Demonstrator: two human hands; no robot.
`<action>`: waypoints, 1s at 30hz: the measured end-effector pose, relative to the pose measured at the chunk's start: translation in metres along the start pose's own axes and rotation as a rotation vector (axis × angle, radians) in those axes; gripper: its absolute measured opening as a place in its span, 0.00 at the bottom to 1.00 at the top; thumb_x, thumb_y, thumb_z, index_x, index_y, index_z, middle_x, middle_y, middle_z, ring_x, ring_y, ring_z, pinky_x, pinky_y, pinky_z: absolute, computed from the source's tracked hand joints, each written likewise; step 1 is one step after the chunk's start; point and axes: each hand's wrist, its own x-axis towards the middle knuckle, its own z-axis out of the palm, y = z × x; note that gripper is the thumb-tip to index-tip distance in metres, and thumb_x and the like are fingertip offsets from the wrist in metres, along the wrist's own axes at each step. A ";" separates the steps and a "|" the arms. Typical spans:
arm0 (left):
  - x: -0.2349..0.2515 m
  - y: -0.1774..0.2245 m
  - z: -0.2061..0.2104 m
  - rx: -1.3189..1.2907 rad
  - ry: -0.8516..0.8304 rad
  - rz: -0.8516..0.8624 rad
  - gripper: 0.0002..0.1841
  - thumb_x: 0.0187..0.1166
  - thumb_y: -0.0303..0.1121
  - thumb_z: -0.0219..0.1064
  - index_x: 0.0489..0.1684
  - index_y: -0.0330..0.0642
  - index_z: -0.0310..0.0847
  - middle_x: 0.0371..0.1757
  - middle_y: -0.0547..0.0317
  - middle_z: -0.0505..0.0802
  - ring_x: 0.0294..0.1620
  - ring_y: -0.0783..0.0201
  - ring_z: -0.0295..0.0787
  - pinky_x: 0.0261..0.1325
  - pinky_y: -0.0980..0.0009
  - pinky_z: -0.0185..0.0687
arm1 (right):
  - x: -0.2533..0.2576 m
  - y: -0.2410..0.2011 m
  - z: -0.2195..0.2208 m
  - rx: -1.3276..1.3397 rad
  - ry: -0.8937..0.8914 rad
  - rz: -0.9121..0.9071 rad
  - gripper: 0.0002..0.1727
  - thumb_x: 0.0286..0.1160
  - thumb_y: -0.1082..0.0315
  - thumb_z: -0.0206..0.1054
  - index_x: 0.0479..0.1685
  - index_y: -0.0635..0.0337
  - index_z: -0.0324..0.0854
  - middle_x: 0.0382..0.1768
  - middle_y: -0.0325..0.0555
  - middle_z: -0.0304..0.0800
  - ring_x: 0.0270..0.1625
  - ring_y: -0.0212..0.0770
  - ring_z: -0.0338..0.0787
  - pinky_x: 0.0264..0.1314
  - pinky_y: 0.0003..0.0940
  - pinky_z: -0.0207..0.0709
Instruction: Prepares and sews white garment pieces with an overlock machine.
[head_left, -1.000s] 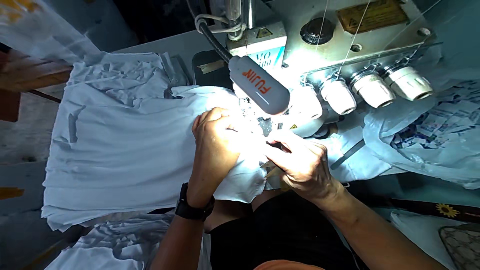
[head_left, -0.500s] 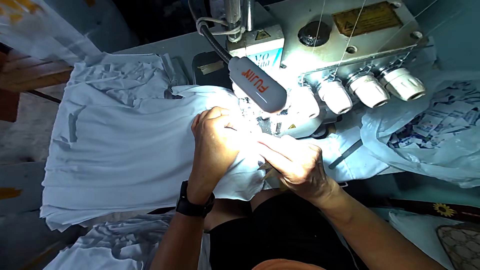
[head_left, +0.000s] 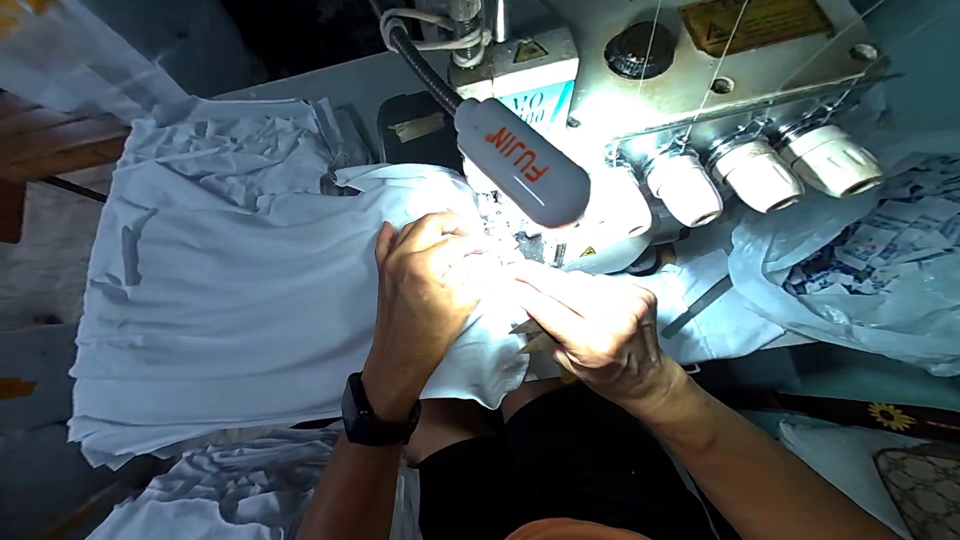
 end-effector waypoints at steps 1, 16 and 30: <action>0.001 0.000 0.000 -0.005 0.004 0.002 0.05 0.68 0.30 0.75 0.37 0.45 0.96 0.56 0.57 0.93 0.65 0.61 0.87 0.78 0.41 0.62 | 0.001 0.000 0.000 0.001 0.003 -0.001 0.11 0.74 0.72 0.65 0.37 0.57 0.95 0.48 0.49 0.98 0.27 0.44 0.84 0.23 0.37 0.64; -0.001 -0.006 -0.007 -0.033 -0.061 0.094 0.06 0.66 0.28 0.76 0.39 0.42 0.95 0.59 0.54 0.91 0.66 0.60 0.85 0.77 0.47 0.68 | -0.008 -0.001 0.001 0.177 0.071 0.069 0.09 0.72 0.72 0.67 0.36 0.57 0.95 0.49 0.60 0.92 0.32 0.43 0.85 0.27 0.32 0.72; 0.072 -0.046 0.007 -0.032 0.150 -0.035 0.08 0.71 0.28 0.73 0.40 0.32 0.93 0.52 0.43 0.94 0.59 0.57 0.90 0.67 0.64 0.79 | 0.003 -0.012 0.013 0.288 0.137 0.196 0.10 0.74 0.65 0.72 0.41 0.61 0.95 0.44 0.57 0.84 0.31 0.37 0.78 0.27 0.25 0.69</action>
